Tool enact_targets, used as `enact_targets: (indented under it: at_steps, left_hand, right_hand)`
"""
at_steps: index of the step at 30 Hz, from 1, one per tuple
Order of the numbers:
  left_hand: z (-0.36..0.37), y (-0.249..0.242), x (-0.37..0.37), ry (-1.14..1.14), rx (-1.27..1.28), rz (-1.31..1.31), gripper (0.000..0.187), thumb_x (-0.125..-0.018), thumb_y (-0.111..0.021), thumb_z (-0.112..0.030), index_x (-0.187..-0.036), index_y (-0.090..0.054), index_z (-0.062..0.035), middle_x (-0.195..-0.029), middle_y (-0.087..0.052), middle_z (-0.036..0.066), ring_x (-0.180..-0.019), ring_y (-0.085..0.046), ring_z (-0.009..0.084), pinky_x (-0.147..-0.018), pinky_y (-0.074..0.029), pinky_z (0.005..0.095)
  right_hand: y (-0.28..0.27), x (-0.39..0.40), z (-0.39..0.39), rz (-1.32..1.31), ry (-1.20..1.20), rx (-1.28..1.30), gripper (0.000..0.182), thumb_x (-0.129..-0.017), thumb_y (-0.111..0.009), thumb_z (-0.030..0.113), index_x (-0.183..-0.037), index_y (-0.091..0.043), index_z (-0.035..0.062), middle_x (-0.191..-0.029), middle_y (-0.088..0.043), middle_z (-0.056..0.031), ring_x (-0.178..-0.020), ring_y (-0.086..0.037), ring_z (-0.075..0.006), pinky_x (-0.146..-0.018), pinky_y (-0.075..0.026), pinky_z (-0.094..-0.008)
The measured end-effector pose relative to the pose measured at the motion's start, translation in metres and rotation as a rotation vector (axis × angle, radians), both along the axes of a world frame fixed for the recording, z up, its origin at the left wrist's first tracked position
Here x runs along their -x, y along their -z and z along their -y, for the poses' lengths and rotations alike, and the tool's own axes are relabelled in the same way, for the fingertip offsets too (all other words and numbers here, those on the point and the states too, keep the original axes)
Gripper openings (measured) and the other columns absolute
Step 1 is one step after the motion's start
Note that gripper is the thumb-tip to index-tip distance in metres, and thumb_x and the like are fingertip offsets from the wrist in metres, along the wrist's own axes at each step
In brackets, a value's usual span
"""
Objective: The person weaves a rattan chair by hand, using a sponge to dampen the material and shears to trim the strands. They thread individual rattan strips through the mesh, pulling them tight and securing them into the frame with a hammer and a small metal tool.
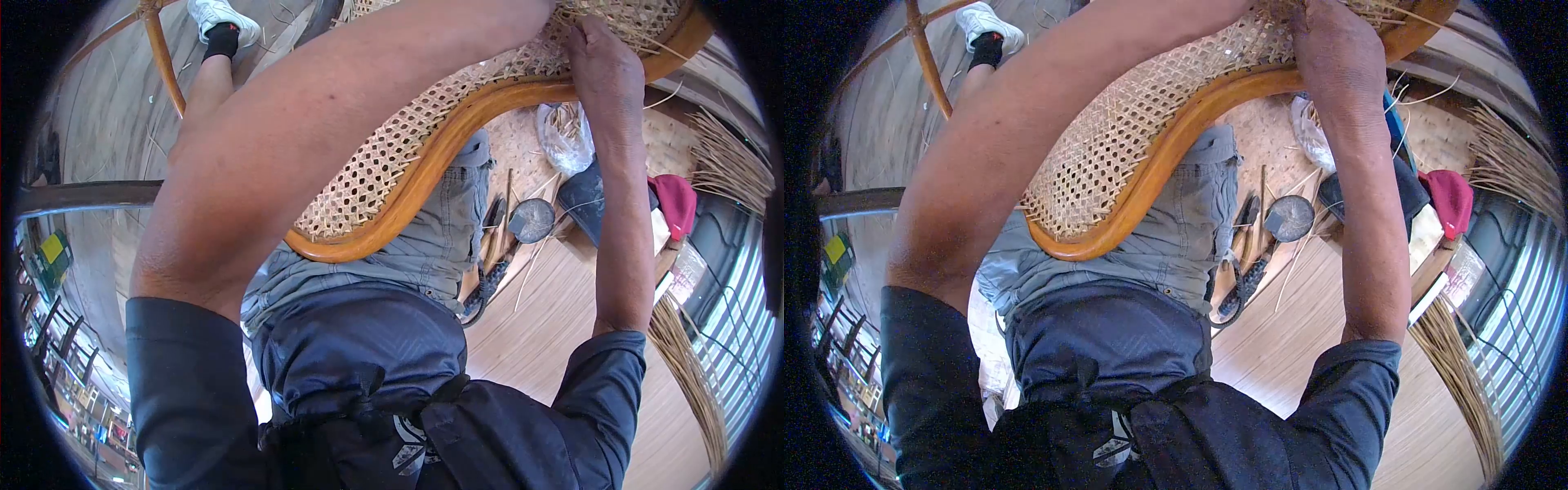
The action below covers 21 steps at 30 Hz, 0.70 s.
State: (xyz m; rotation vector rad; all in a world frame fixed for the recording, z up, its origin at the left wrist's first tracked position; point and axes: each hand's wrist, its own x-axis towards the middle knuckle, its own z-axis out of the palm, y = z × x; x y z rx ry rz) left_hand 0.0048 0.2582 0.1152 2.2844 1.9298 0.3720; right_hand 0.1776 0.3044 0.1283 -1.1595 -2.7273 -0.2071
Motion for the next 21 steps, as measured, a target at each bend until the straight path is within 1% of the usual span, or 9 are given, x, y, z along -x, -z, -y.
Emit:
enact_targets:
  at_steps: [1, 4, 7, 10, 13, 15, 16, 19, 21]
  left_hand:
    - [-0.001, 0.004, 0.004, 0.014, -0.011, 0.005, 0.019, -0.078, -0.054, -0.011, -0.084, -0.071, -0.0034, -0.086, -0.068, 0.016, -0.079, -0.067, 0.0304, -0.065, -0.053, 0.0404]
    - [-0.001, 0.011, 0.012, 0.04, -0.023, 0.029, 0.021, -0.078, -0.053, -0.011, -0.084, -0.071, -0.0021, -0.084, -0.068, 0.018, -0.079, -0.067, 0.031, -0.065, -0.053, 0.0411]
    - [-0.003, 0.01, 0.014, 0.04, -0.007, 0.062, 0.022, -0.079, -0.052, -0.012, -0.084, -0.07, -0.001, -0.085, -0.068, 0.018, -0.079, -0.067, 0.0315, -0.065, -0.053, 0.0412]
    - [-0.003, 0.011, 0.01, -0.006, -0.007, 0.112, 0.023, -0.08, -0.051, -0.013, -0.085, -0.07, -0.0011, -0.086, -0.068, 0.018, -0.08, -0.067, 0.0312, -0.066, -0.053, 0.0414]
    - [-0.005, 0.017, 0.001, -0.101, 0.01, 0.205, 0.024, -0.081, -0.051, -0.014, -0.087, -0.07, -0.0018, -0.088, -0.068, 0.018, -0.082, -0.067, 0.0303, -0.068, -0.053, 0.041]
    - [-0.007, 0.018, 0.004, -0.134, 0.072, 0.261, 0.024, -0.081, -0.051, -0.015, -0.087, -0.071, -0.0024, -0.089, -0.068, 0.018, -0.083, -0.067, 0.0295, -0.069, -0.053, 0.0405]
    - [-0.006, 0.018, 0.007, -0.126, 0.063, 0.256, 0.024, -0.082, -0.051, -0.015, -0.088, -0.071, -0.0026, -0.089, -0.068, 0.017, -0.084, -0.067, 0.0294, -0.069, -0.053, 0.04]
    - [-0.001, 0.019, 0.008, -0.102, 0.053, 0.256, 0.025, -0.082, -0.051, -0.016, -0.088, -0.071, -0.0031, -0.089, -0.068, 0.017, -0.084, -0.067, 0.0293, -0.069, -0.053, 0.0391]
    - [-0.001, 0.022, 0.008, -0.113, 0.061, 0.252, 0.025, -0.082, -0.05, -0.016, -0.088, -0.071, -0.0035, -0.089, -0.068, 0.017, -0.085, -0.067, 0.0295, -0.069, -0.053, 0.0391]
  right_hand:
    - [0.002, 0.0, -0.002, -0.027, -0.044, -0.01, 0.018, -0.089, -0.053, 0.024, -0.09, -0.056, 0.0058, -0.083, -0.06, -0.0188, -0.08, -0.058, -0.0394, -0.068, -0.046, -0.0449]
    - [0.007, 0.0, -0.003, -0.04, -0.049, -0.052, 0.018, -0.09, -0.052, 0.023, -0.091, -0.055, 0.006, -0.085, -0.06, -0.0191, -0.079, -0.058, -0.0394, -0.068, -0.046, -0.0457]
    - [0.012, 0.011, 0.002, 0.142, 0.12, -0.121, 0.013, -0.088, -0.054, 0.019, -0.096, -0.057, 0.0089, -0.087, -0.062, -0.0142, -0.087, -0.058, -0.0366, -0.073, -0.047, -0.0446]
    - [0.008, 0.027, 0.015, 0.053, 0.197, -0.164, 0.009, -0.082, -0.052, 0.012, -0.082, -0.053, 0.0029, -0.074, -0.061, -0.0179, -0.074, -0.062, -0.0375, -0.063, -0.046, -0.0463]
    - [0.001, 0.035, 0.025, -0.045, 0.107, -0.174, 0.006, -0.078, -0.053, 0.009, -0.082, -0.054, 0.0038, -0.07, -0.058, -0.0165, -0.071, -0.059, -0.0381, -0.063, -0.045, -0.0463]
    - [0.006, 0.023, 0.029, -0.052, -0.016, -0.239, 0.013, -0.083, -0.055, 0.012, -0.096, -0.058, 0.0105, -0.084, -0.063, -0.0099, -0.09, -0.057, -0.0332, -0.075, -0.045, -0.0435]
    - [0.009, 0.017, 0.03, -0.055, -0.078, -0.273, 0.018, -0.086, -0.056, 0.014, -0.103, -0.06, 0.0139, -0.09, -0.065, -0.0066, -0.099, -0.056, -0.0308, -0.081, -0.045, -0.0421]
    - [0.014, 0.007, 0.035, 0.053, -0.1, -0.344, 0.026, -0.082, -0.059, 0.009, -0.107, -0.061, 0.0177, -0.095, -0.065, -0.0006, -0.107, -0.052, -0.0255, -0.087, -0.041, -0.0388]
    - [0.009, 0.006, 0.032, 0.104, -0.142, -0.393, 0.028, -0.081, -0.06, 0.01, -0.107, -0.061, 0.0183, -0.097, -0.065, 0.0003, -0.105, -0.053, -0.0236, -0.088, -0.04, -0.0382]
